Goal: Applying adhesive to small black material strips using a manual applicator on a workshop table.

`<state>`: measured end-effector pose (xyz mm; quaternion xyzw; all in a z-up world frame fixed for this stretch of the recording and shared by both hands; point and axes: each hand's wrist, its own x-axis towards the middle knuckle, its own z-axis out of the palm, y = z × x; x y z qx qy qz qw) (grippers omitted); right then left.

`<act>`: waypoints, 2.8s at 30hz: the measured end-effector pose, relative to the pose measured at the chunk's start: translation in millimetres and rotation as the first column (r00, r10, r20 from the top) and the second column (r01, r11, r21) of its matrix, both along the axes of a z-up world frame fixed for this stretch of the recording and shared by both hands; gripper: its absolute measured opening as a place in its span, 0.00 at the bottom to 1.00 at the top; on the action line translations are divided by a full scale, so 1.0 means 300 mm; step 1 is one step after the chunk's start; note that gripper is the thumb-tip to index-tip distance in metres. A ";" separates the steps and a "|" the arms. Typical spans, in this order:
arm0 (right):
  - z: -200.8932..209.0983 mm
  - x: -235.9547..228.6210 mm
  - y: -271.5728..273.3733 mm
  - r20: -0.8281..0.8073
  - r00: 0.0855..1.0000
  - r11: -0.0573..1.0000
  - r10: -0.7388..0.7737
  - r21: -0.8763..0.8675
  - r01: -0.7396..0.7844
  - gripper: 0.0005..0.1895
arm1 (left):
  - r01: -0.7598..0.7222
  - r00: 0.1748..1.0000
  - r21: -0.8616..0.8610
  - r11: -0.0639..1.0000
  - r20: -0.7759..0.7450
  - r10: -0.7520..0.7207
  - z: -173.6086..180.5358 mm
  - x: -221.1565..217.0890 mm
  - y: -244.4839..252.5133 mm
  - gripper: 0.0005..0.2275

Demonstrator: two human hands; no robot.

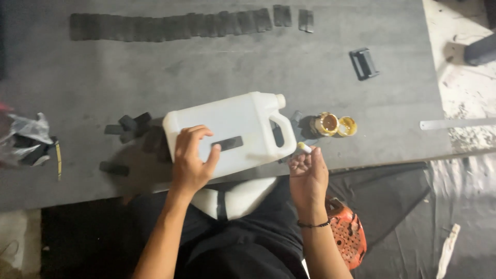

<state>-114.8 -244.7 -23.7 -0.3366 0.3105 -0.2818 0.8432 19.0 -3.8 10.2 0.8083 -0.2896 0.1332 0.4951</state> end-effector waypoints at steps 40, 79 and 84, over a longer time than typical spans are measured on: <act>-0.090 -0.008 -0.410 -0.227 0.952 0.709 -0.206 -0.705 -0.015 0.11 | -0.064 0.977 0.135 0.989 0.210 0.034 -0.042 -0.011 -0.012 0.09; 0.023 0.023 -0.451 -0.240 0.915 0.572 -0.323 -0.820 -0.013 0.08 | -0.088 0.980 0.067 0.994 0.182 0.075 -0.058 -0.022 0.004 0.08; -0.029 0.021 -0.453 -0.348 0.887 0.507 -0.303 -0.847 -0.159 0.07 | -0.087 0.980 0.072 0.994 0.184 0.072 -0.061 -0.022 0.006 0.08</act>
